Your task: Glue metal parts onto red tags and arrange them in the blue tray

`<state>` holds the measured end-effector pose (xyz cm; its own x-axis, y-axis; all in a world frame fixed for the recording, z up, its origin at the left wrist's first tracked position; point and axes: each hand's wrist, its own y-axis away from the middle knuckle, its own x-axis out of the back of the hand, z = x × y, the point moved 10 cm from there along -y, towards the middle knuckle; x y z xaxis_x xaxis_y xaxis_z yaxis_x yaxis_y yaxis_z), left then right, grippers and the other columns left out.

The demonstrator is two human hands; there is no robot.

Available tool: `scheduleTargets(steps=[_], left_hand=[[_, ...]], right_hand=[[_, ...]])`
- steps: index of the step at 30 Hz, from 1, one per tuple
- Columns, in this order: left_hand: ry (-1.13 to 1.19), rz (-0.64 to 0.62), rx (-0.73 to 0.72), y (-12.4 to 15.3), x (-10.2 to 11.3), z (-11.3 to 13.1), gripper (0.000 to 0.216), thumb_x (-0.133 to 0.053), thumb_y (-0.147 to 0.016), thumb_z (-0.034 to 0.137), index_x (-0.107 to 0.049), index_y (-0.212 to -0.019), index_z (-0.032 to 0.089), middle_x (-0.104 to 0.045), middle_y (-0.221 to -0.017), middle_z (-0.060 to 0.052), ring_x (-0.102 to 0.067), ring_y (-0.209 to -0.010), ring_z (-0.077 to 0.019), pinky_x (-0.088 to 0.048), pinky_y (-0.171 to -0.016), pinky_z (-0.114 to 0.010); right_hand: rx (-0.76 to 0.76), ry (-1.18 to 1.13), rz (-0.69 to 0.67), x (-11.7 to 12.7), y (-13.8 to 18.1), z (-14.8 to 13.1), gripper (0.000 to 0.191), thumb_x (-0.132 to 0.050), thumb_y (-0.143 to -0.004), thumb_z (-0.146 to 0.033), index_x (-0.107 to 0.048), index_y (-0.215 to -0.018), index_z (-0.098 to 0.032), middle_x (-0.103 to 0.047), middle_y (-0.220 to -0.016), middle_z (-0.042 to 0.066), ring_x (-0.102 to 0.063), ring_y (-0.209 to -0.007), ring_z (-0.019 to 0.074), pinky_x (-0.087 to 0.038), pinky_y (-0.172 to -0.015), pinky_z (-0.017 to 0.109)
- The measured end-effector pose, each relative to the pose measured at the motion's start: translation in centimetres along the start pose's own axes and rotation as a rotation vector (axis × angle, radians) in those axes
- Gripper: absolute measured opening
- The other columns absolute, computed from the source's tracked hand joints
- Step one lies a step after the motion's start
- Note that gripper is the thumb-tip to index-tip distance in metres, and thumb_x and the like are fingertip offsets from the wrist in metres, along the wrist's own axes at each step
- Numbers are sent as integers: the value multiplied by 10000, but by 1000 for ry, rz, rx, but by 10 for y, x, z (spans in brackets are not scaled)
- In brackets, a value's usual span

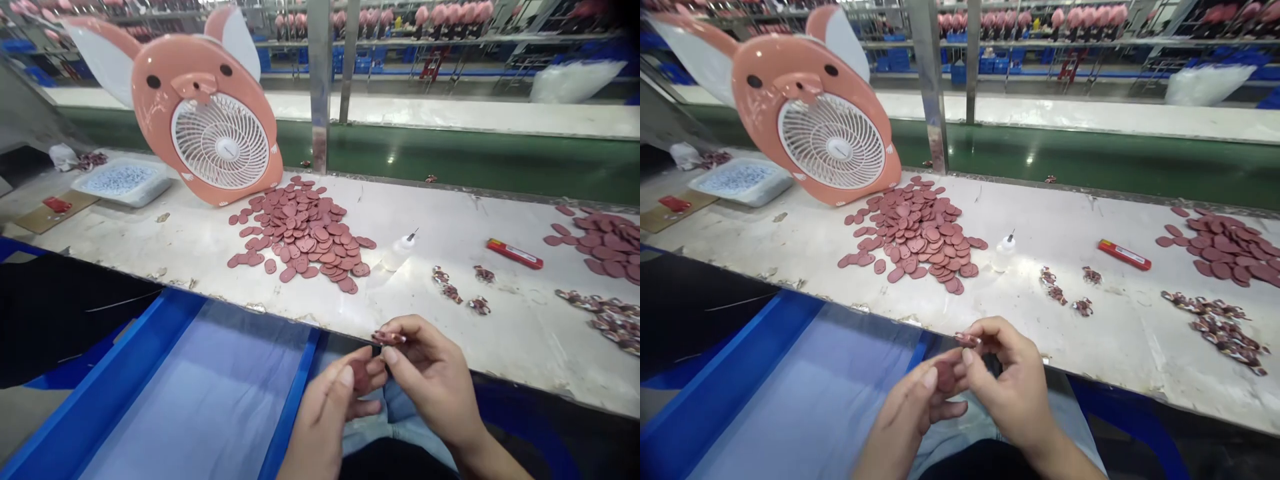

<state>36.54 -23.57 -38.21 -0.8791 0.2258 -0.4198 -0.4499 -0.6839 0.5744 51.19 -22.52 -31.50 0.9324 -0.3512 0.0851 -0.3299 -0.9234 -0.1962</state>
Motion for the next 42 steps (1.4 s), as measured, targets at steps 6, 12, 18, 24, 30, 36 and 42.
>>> scheduleTargets(steps=[6,12,18,24,30,36,42], left_hand=[[-524,-182,-277,7,-40,22,370,-537,-936,502,-785,-990,232,-692,-781,-64,-603,-737,-210,-461,-735,-295],[-425,-299,-211,1,-54,17,413,-632,-867,552,-775,-1010,193,-640,-799,-56,-559,-742,-184,-470,-707,-285],[108,-136,116,5,-37,-6,361,-758,-804,459,-764,-1085,232,-758,-966,-94,-708,-859,-188,-558,-665,-229],[240,-264,185,6,-46,-9,276,-705,-871,395,-772,-1028,178,-696,-862,-53,-678,-854,-136,-567,-636,-154],[240,-280,180,4,-41,-12,281,-704,-875,392,-780,-1003,153,-694,-841,-42,-646,-776,-94,-565,-635,-126],[240,-273,202,3,-39,-13,278,-710,-868,400,-788,-978,157,-709,-784,-29,-665,-710,-79,-568,-607,-116],[250,-268,228,3,-40,-15,266,-730,-849,410,-792,-934,165,-724,-777,-23,-683,-701,-76,-576,-610,-114]], right_hand=[[184,104,91,5,0,-17,174,-635,-851,-130,-665,-988,-234,-653,-907,18,-634,-860,163,-537,-772,286],[152,74,89,20,2,-17,207,-636,-836,-96,-679,-978,-241,-702,-883,1,-679,-812,134,-566,-728,222],[-22,-40,7,47,5,-13,197,-664,-880,-152,-672,-1014,-296,-740,-884,-39,-699,-696,86,-568,-606,126],[-77,-41,-298,30,14,-29,238,-686,-878,-152,-710,-1045,-320,-715,-857,-31,-681,-762,111,-575,-690,202],[8,136,-407,19,12,-41,282,-673,-884,-104,-718,-1093,-287,-707,-844,-42,-643,-727,62,-533,-677,165],[30,181,-462,14,9,-43,327,-656,-877,-68,-719,-1127,-269,-709,-840,-51,-635,-741,33,-508,-684,120],[43,215,-491,12,8,-45,349,-623,-853,-22,-731,-1116,-225,-690,-811,-36,-633,-726,33,-506,-672,116]])
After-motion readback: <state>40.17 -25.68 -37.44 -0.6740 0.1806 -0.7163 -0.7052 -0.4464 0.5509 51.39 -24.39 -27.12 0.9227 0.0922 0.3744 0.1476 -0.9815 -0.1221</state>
